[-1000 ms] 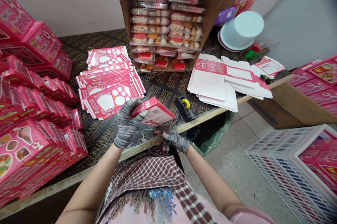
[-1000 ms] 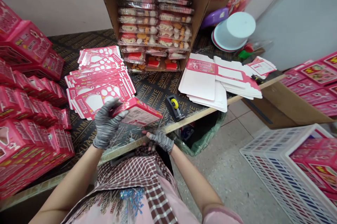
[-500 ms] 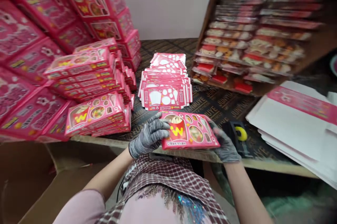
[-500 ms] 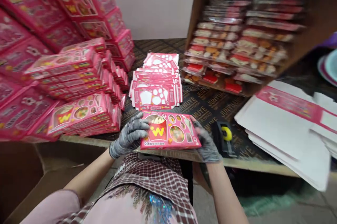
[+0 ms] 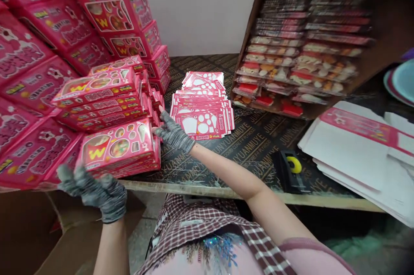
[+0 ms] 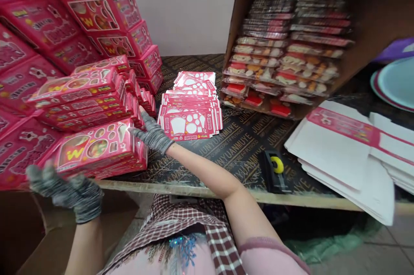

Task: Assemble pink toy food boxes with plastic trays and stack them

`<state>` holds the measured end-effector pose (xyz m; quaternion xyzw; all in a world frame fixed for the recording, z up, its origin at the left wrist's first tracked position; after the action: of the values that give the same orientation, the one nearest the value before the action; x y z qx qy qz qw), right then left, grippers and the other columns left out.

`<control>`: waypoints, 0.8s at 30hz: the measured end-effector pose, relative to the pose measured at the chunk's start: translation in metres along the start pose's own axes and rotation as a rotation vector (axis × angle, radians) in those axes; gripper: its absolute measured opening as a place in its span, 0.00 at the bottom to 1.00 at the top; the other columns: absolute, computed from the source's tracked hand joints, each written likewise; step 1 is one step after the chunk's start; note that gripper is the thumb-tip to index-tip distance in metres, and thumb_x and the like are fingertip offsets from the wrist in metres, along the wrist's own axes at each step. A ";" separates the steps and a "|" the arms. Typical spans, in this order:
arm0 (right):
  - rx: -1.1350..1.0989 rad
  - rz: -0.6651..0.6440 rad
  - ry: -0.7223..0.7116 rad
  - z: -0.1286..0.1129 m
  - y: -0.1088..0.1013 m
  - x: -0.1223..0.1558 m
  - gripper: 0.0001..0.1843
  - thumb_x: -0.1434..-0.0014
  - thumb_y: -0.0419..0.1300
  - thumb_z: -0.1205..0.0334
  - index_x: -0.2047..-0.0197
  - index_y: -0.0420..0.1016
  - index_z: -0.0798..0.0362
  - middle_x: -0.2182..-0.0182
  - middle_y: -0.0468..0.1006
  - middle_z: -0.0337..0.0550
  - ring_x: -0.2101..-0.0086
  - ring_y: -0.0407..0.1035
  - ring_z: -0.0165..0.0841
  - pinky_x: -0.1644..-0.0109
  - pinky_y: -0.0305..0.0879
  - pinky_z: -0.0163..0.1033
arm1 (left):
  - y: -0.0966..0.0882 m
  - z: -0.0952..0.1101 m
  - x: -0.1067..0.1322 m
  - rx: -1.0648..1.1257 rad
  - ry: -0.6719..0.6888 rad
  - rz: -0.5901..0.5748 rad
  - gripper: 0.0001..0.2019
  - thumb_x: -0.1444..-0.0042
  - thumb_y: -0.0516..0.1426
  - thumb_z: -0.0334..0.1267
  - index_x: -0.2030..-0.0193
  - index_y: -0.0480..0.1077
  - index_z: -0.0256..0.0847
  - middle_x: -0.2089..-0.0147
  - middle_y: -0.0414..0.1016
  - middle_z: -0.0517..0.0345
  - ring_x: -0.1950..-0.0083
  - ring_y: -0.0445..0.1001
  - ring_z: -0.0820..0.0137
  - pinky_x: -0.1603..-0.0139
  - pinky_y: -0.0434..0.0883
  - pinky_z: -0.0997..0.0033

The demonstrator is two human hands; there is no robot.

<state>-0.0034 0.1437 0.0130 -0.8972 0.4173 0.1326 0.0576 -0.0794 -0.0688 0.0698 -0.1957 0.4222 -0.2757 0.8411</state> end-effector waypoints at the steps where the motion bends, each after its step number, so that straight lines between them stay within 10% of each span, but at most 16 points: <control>1: 0.131 0.064 -0.038 0.011 -0.012 -0.004 0.41 0.45 0.70 0.50 0.32 0.62 0.43 0.41 0.72 0.44 0.40 0.64 0.41 0.37 0.67 0.49 | 0.004 -0.006 -0.003 0.001 -0.015 -0.034 0.26 0.51 0.63 0.55 0.47 0.71 0.48 0.37 0.70 0.47 0.37 0.70 0.43 0.38 0.64 0.25; 4: 0.463 0.289 0.075 0.054 -0.080 -0.004 0.34 0.46 0.69 0.49 0.39 0.71 0.49 0.39 0.70 0.51 0.34 0.56 0.46 0.28 0.52 0.54 | 0.012 -0.028 -0.009 -0.030 0.005 -0.051 0.31 0.52 0.62 0.56 0.42 0.68 0.49 0.34 0.68 0.44 0.35 0.67 0.37 0.39 0.59 0.17; 7: 0.605 0.555 0.297 0.090 -0.167 0.014 0.28 0.49 0.69 0.56 0.45 0.74 0.55 0.43 0.74 0.56 0.39 0.62 0.48 0.30 0.52 0.55 | 0.015 -0.039 -0.002 -0.185 0.168 0.260 0.32 0.43 0.57 0.50 0.31 0.60 0.52 0.25 0.55 0.46 0.26 0.53 0.34 0.35 0.45 0.12; 11: 0.643 0.779 0.445 0.111 -0.241 0.044 0.22 0.52 0.63 0.61 0.52 0.74 0.56 0.52 0.77 0.53 0.51 0.68 0.43 0.40 0.62 0.49 | 0.064 -0.008 0.020 -0.058 0.517 0.480 0.28 0.37 0.50 0.47 0.30 0.58 0.51 0.24 0.54 0.51 0.24 0.52 0.44 0.30 0.53 0.24; 14: 0.624 0.790 0.496 0.117 -0.257 0.052 0.18 0.54 0.61 0.59 0.58 0.73 0.56 0.64 0.77 0.45 0.62 0.68 0.37 0.51 0.67 0.44 | 0.159 0.026 0.017 0.067 0.559 -0.212 0.21 0.40 0.57 0.43 0.40 0.69 0.48 0.31 0.67 0.47 0.28 0.62 0.51 0.28 0.58 0.37; 17: 0.591 0.787 0.521 0.122 -0.260 0.049 0.13 0.56 0.60 0.59 0.65 0.72 0.54 0.71 0.74 0.38 0.69 0.66 0.34 0.58 0.66 0.40 | 0.250 0.029 0.003 -0.099 0.238 -0.638 0.19 0.38 0.55 0.42 0.43 0.74 0.39 0.28 0.62 0.38 0.26 0.57 0.46 0.28 0.53 0.34; 20: 0.554 0.773 0.512 0.124 -0.263 0.045 0.10 0.58 0.60 0.60 0.69 0.69 0.52 0.74 0.72 0.34 0.71 0.65 0.31 0.62 0.66 0.37 | 0.302 0.016 -0.006 -0.234 0.092 -0.867 0.23 0.37 0.53 0.43 0.38 0.71 0.39 0.25 0.54 0.38 0.24 0.51 0.44 0.27 0.48 0.33; 24: 0.535 0.761 0.451 0.122 -0.264 0.046 0.09 0.59 0.62 0.61 0.71 0.67 0.50 0.73 0.72 0.35 0.68 0.65 0.32 0.59 0.68 0.38 | 0.318 0.000 -0.003 -0.259 0.121 -0.900 0.24 0.36 0.52 0.46 0.36 0.70 0.44 0.23 0.51 0.44 0.23 0.48 0.47 0.27 0.47 0.36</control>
<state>0.2030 0.3065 -0.1189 -0.6419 0.7356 -0.1639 0.1414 0.0138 0.1789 -0.1072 -0.4461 0.3746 -0.5690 0.5805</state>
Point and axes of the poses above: each hand's wrist, its own x-axis away from the middle knuckle, its own y-axis out of the palm, z = x × y, the point moved 3 cm from there along -x, towards the middle knuckle
